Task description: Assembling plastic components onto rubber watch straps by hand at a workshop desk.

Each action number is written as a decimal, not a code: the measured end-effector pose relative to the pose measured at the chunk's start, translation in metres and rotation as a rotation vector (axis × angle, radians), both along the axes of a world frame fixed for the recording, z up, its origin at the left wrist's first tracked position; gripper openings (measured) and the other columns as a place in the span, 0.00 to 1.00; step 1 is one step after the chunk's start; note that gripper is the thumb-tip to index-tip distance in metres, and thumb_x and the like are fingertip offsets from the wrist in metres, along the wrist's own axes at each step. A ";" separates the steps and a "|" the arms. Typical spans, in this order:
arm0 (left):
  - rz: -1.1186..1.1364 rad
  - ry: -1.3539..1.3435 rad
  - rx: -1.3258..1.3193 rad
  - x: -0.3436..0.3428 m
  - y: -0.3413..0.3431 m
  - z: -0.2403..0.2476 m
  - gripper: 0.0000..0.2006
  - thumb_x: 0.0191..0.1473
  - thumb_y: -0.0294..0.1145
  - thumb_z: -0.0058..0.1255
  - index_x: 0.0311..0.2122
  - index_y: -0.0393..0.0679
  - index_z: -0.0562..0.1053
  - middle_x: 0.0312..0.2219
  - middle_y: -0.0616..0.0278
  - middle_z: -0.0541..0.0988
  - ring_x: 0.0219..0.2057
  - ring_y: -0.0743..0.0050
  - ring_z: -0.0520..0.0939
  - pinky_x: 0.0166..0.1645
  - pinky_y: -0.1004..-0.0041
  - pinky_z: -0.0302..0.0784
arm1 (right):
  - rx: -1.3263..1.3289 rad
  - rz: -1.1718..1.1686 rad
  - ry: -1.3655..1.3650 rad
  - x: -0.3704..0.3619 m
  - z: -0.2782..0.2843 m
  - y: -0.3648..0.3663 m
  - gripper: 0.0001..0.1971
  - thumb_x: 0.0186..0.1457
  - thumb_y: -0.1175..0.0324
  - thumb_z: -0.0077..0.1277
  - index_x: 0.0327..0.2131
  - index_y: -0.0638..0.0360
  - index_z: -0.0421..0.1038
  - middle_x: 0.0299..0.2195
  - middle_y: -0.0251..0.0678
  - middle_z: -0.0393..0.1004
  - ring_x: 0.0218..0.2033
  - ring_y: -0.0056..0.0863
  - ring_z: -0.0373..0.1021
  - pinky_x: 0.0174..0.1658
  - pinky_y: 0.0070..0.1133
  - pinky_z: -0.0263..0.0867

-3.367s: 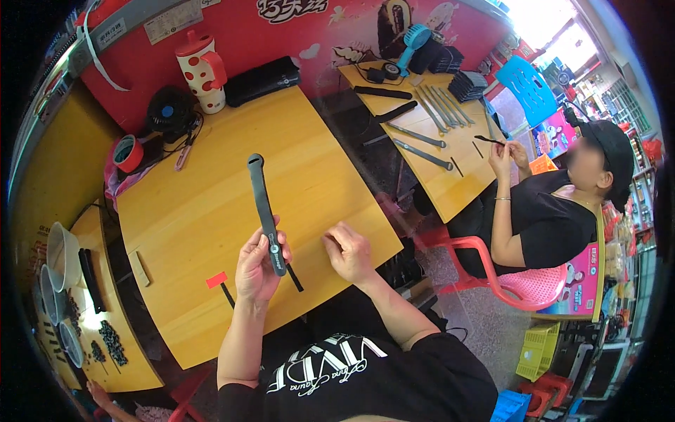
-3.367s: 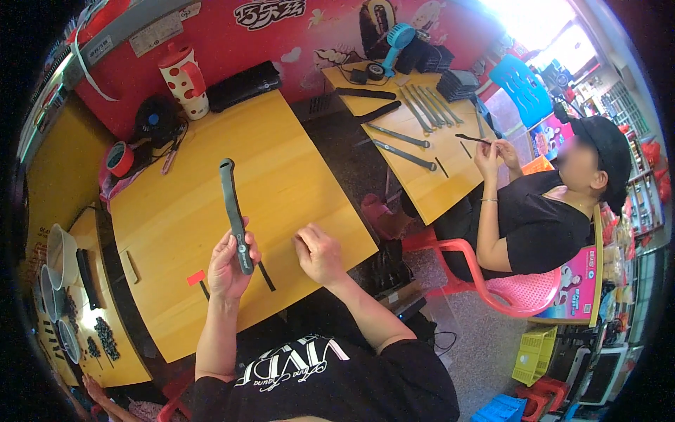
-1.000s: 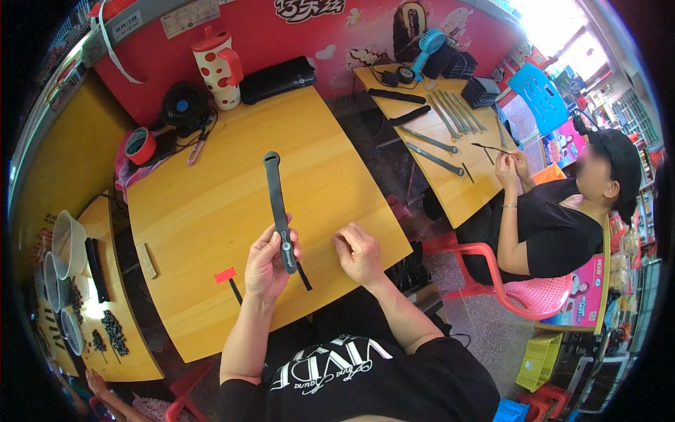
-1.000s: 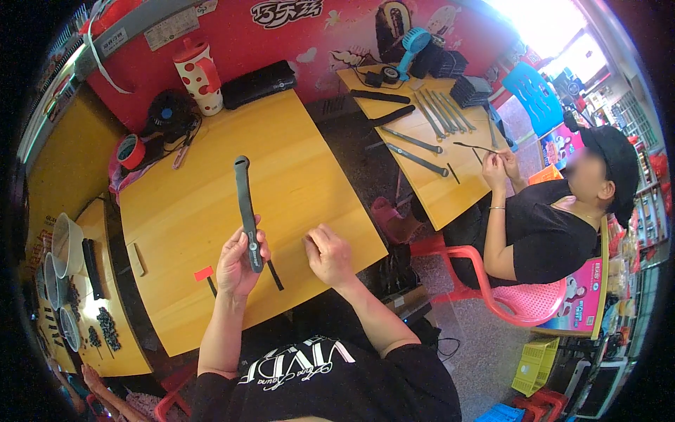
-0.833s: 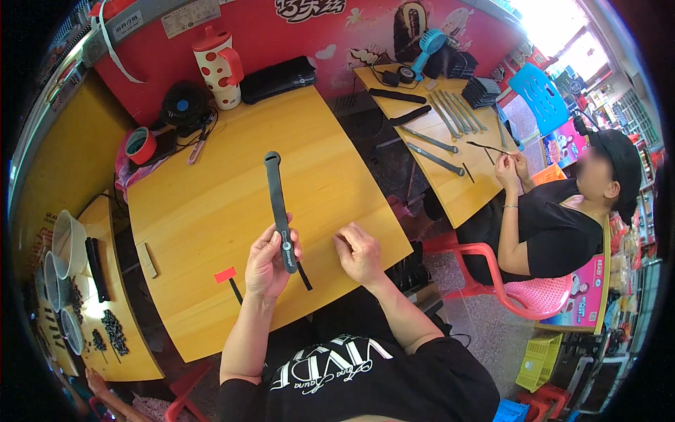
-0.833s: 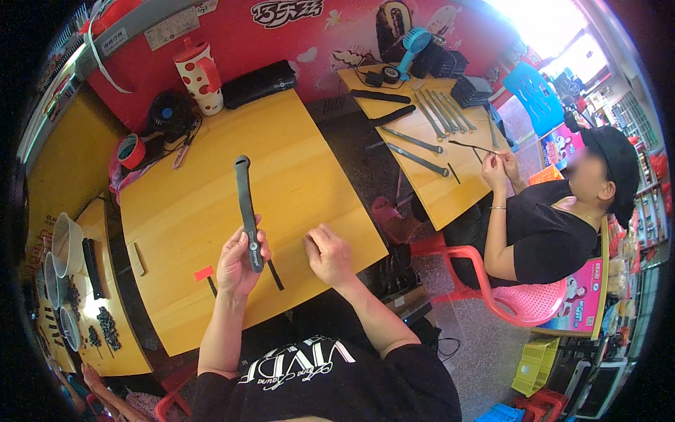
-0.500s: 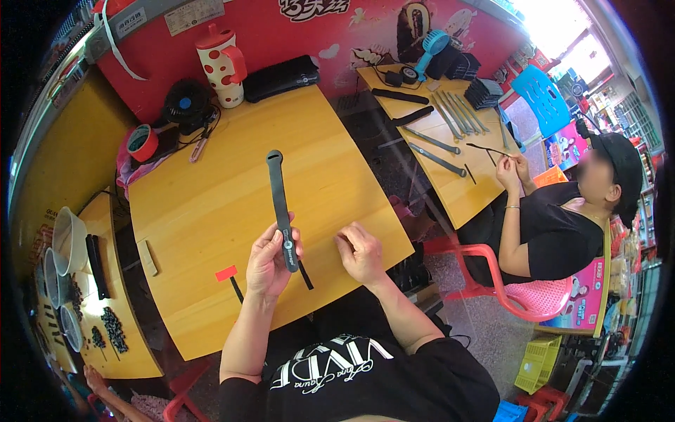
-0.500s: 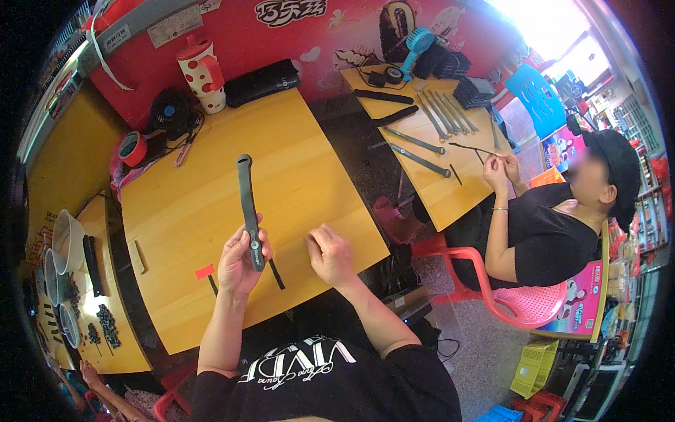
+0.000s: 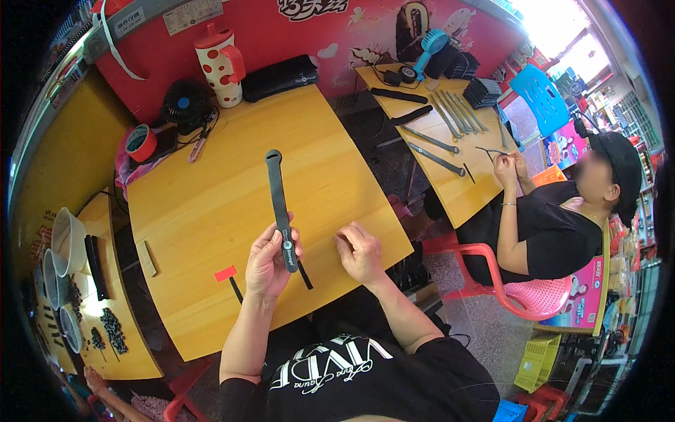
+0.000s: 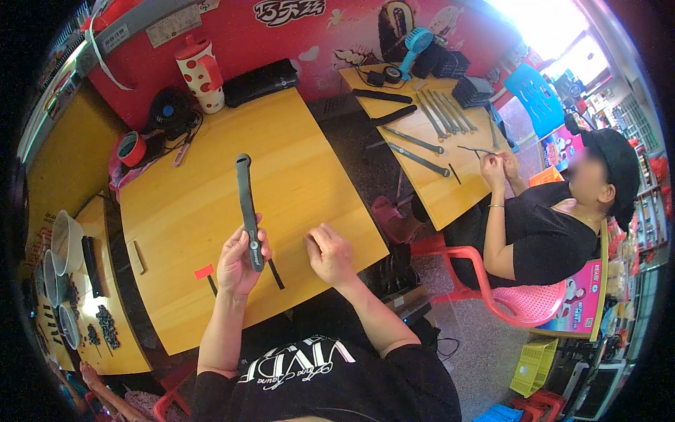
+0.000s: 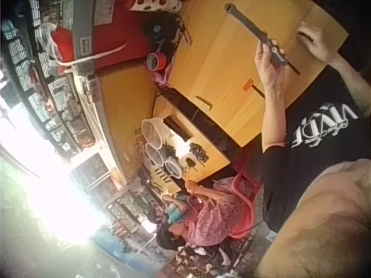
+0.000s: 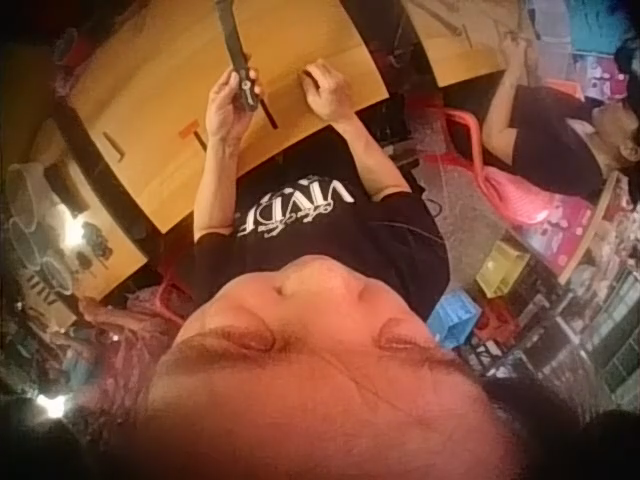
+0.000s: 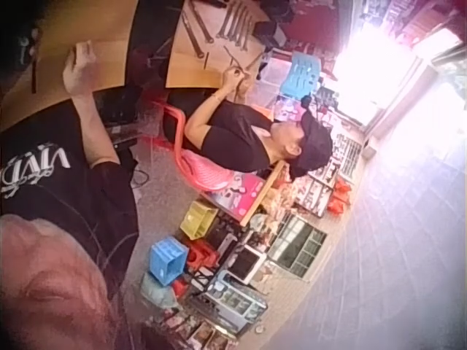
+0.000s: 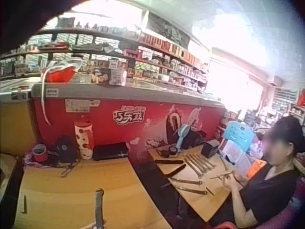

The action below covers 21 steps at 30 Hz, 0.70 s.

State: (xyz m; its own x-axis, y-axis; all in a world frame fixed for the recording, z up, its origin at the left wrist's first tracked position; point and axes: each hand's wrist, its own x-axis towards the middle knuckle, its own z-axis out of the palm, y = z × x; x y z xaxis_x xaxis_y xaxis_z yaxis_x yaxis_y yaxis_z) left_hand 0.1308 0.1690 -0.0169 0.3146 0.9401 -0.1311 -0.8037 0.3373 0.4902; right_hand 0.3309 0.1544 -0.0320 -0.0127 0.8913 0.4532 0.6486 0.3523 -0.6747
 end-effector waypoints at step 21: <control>0.002 0.001 0.009 -0.001 0.000 0.000 0.22 0.62 0.33 0.44 0.57 0.31 0.61 0.33 0.55 0.75 0.28 0.68 0.77 0.34 0.71 0.73 | -0.008 -0.003 -0.013 -0.001 0.001 0.000 0.06 0.45 0.81 0.55 0.28 0.62 0.69 0.25 0.40 0.71 0.26 0.41 0.71 0.27 0.28 0.65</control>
State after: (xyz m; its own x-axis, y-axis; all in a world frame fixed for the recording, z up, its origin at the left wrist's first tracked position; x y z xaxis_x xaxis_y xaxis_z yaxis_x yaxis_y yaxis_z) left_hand 0.1303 0.1685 -0.0169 0.3125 0.9419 -0.1233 -0.8038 0.3314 0.4941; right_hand 0.3298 0.1544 -0.0313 -0.0159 0.8951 0.4456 0.6587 0.3447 -0.6688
